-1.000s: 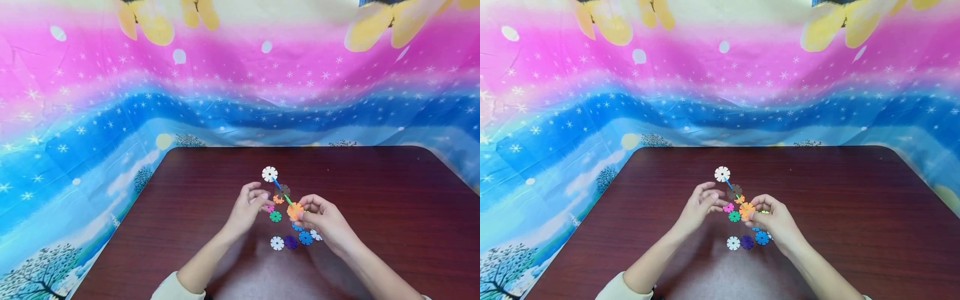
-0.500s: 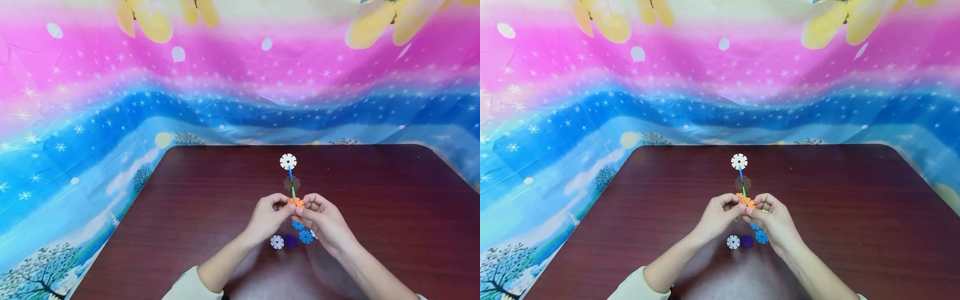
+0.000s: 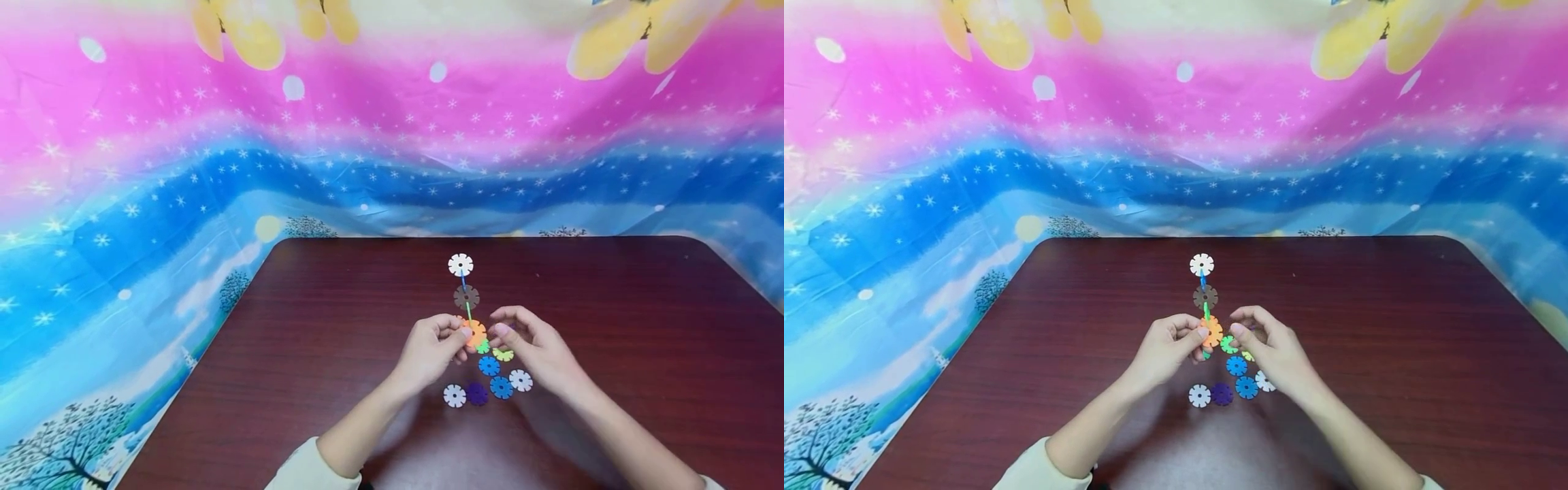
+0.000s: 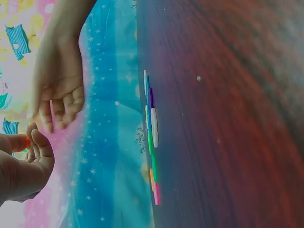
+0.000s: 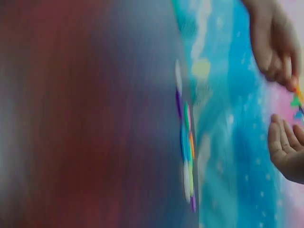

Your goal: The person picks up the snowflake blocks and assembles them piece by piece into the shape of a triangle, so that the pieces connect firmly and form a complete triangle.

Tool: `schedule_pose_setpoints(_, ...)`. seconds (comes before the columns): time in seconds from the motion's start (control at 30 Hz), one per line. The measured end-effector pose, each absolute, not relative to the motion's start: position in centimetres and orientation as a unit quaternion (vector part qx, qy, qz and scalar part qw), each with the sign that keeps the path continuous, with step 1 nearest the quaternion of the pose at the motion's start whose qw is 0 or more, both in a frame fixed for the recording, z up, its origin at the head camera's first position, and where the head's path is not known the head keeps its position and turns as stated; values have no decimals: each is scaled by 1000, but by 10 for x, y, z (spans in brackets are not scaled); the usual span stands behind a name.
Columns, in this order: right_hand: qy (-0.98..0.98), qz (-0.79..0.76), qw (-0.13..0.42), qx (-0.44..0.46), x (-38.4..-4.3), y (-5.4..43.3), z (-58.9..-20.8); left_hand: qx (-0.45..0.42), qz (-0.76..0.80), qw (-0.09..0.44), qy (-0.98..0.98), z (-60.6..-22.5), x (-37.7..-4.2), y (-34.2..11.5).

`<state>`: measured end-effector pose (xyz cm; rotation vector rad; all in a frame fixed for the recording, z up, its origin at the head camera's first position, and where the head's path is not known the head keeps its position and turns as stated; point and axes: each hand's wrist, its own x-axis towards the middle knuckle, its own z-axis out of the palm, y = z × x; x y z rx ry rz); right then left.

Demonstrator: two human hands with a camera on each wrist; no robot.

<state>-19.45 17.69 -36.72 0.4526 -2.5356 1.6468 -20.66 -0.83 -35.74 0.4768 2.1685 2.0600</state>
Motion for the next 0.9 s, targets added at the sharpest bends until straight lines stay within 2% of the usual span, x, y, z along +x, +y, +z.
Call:
schedule_pose_setpoints(0.07,-880,441,65,165,-202,187,-370,157,680,62,713,-358,-207,-9)
schedule_pose_setpoints(0.13,-911,368,60,178,-208,197,-372,158,681,67,712,-358,-207,-11)
schedule_pose_setpoints(0.37,-942,251,-38,219,-217,216,-383,158,683,80,709,-359,-211,-19)
schedule_pose_setpoints(0.53,-951,202,-76,221,-217,221,-391,157,677,83,715,-358,-212,-26)
schedule_pose_setpoints(0.77,-959,145,-72,232,-214,218,-398,150,670,88,721,-342,-206,-34)
schedule_pose_setpoints(0.9,-959,143,-69,235,-212,216,-401,151,671,85,721,-345,-209,-36)
